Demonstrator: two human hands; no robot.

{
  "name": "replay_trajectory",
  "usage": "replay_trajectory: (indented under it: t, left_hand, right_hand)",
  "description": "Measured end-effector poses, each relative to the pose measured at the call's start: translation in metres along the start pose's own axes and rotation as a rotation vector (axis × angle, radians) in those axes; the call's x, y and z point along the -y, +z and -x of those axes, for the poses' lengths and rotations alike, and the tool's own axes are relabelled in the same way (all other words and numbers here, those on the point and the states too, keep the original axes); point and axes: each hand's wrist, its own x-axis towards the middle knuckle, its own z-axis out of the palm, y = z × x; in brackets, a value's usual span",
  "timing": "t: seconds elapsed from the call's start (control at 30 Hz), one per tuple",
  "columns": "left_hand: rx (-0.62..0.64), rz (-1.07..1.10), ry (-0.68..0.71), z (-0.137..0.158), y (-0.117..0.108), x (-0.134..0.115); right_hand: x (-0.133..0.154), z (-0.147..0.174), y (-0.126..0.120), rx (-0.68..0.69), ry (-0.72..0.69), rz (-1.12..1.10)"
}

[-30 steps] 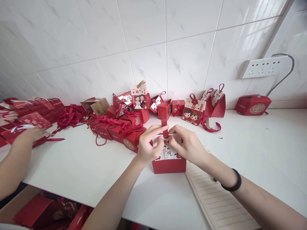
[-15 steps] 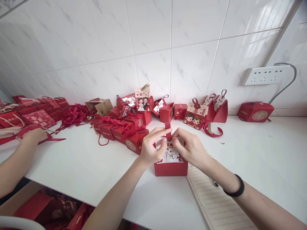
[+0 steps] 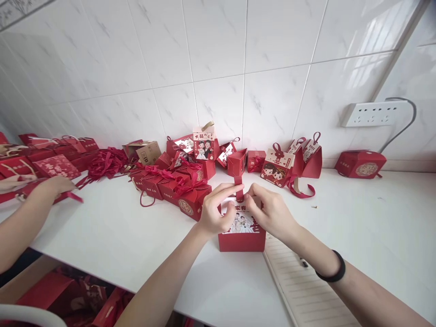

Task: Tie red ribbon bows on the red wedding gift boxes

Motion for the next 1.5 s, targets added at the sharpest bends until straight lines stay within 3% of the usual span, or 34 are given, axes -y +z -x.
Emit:
replay_trajectory:
  t: [0.4,0.6,0.77,0.87,0.97,1.03,1.13,1.33,1.5]
  left_hand:
    - [0.007,0.001,-0.069,0.001,0.001,0.003]
    - [-0.062,0.272,-0.433,0.025,0.002,0.003]
    - [0.134,0.372,-0.741,0.058,-0.014,-0.002]
    - [0.253,0.422,-0.795,0.068,-0.026,-0.007]
    - [0.296,0.439,-0.862,0.072,-0.032,-0.01]
    - [0.221,0.424,-0.935,0.073,-0.034,-0.013]
    - [0.012,0.542,-1.054,0.071,-0.038,-0.026]
    - [-0.438,1.083,-1.43,0.056,-0.074,-0.091]
    - [-0.673,1.148,-1.567,0.057,-0.101,-0.135]
  right_hand:
    - [-0.006,-0.001,-0.002,0.062,-0.016,-0.031]
    - [0.003,0.004,0.004,0.006,0.011,0.071]
    - [-0.003,0.02,-0.009,-0.1,-0.04,0.142]
    - [-0.027,0.04,-0.026,-0.172,0.144,0.178]
    - [-0.051,0.059,-0.035,0.078,0.484,0.358]
    - [-0.058,0.067,-0.034,0.318,0.63,0.484]
    - [-0.056,0.07,-0.026,0.53,0.616,0.553]
    - [-0.055,0.07,-0.022,0.603,0.519,0.53]
    - [-0.071,0.074,-0.021,0.569,0.564,0.486]
